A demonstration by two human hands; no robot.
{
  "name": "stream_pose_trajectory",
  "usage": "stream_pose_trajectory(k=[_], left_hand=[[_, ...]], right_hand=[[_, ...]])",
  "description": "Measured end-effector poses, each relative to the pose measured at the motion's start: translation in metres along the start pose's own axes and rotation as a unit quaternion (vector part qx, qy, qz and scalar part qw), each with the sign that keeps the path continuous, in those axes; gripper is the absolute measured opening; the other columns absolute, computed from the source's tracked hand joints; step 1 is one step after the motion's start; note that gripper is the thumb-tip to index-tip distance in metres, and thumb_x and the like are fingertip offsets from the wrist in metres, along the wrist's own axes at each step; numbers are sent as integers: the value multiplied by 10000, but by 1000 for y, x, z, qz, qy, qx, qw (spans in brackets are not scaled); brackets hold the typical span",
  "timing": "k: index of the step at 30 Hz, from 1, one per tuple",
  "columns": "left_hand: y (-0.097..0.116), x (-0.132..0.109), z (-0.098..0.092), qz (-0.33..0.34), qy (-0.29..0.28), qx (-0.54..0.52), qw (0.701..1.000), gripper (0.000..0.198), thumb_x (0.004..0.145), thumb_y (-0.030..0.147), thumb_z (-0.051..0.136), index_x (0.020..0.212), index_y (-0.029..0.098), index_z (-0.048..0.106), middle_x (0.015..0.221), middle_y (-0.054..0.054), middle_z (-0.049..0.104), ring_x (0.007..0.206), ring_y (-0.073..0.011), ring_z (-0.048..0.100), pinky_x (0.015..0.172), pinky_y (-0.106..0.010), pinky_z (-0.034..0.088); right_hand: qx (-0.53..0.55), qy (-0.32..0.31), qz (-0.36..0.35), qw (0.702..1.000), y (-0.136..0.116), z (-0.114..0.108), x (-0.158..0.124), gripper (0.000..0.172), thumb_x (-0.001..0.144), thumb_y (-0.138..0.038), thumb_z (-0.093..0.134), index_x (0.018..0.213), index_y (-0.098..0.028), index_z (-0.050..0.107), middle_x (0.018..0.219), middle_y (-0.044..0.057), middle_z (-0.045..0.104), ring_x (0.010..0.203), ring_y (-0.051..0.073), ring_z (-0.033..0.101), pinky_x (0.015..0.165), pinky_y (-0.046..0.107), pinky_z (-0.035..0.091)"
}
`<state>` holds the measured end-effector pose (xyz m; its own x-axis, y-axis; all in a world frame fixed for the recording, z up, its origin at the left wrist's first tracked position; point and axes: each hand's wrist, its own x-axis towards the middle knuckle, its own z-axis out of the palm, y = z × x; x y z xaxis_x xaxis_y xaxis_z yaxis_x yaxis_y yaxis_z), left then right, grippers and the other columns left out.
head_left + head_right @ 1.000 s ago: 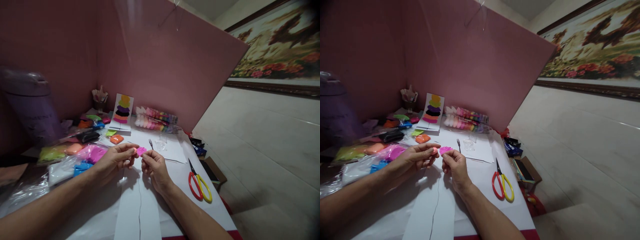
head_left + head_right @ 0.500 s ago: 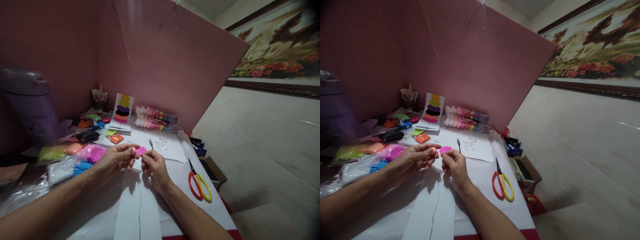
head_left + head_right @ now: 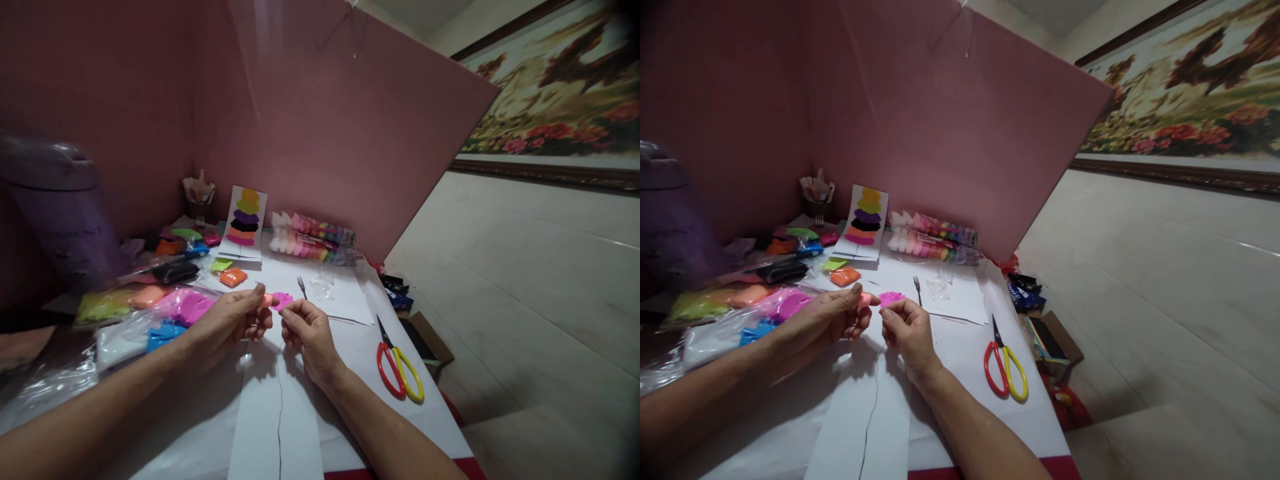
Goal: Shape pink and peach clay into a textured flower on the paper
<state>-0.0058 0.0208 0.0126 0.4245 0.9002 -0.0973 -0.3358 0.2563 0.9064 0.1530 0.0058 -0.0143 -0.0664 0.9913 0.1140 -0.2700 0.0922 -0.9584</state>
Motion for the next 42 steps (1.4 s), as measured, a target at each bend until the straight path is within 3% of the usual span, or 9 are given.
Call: stream_pose_trajectory(k=[4,11,15,18,22,25,29,36,42], left_hand=[[0,-1,0,-7,8,12,1000,439,781,568,659,818,131,676,579,-8,600,491,-90,497,484,-201,386],[1,-3,2,18,0,-3,1000,386,653,287,826,990,140,706,713,-21,657,566,-98,524,525,-216,409],[-1,-2,1,31,5,16,999,392,600,222,849,954,154,696,735,-5,653,567,-88,525,546,-218,409],[-2,0,0,38,13,38,998,331,594,263,858,836,162,655,647,30,601,535,-82,498,531,-210,395],[0,0,1,30,22,40,998,367,706,477,765,712,158,584,593,31,540,516,-78,442,485,-190,358],[0,0,2,13,24,15,1000,427,758,570,678,750,148,609,613,15,546,528,-88,462,485,-194,373],[0,-1,1,-4,16,12,1000,355,777,470,704,858,128,653,641,-7,599,535,-92,500,506,-201,406],[-1,0,0,11,25,12,1000,365,640,259,842,942,149,670,751,-15,645,597,-93,548,538,-196,433],[-1,0,0,34,29,34,998,330,662,404,819,763,160,621,621,31,552,534,-78,468,493,-185,382]], right_hand=[[-4,-3,-2,1000,0,0,0,206,740,-337,711,723,-169,594,489,-58,511,409,60,384,413,199,293],[-18,-4,0,1000,1,-2,0,201,752,-344,698,745,-163,610,511,-50,530,418,58,396,418,195,297],[-10,13,1,1000,0,-2,1,205,737,-342,705,740,-168,596,498,-59,517,417,56,393,416,188,289],[-14,11,3,1000,0,-1,2,209,726,-337,712,723,-169,587,495,-57,522,414,55,395,406,186,276],[-11,13,3,1000,1,-1,2,207,718,-334,713,717,-173,582,493,-59,519,407,53,386,399,187,272],[-11,17,7,1000,1,-1,1,212,714,-339,715,721,-175,581,492,-59,520,406,54,384,397,188,267],[-19,17,11,1000,0,-1,1,217,716,-348,714,726,-175,585,490,-58,518,409,56,384,400,189,263],[-31,14,6,999,1,-1,1,221,716,-355,712,724,-172,589,488,-63,510,408,55,378,412,190,275],[-27,22,11,999,0,0,1,229,704,-352,719,722,-173,576,494,-62,517,409,56,381,404,190,274]])
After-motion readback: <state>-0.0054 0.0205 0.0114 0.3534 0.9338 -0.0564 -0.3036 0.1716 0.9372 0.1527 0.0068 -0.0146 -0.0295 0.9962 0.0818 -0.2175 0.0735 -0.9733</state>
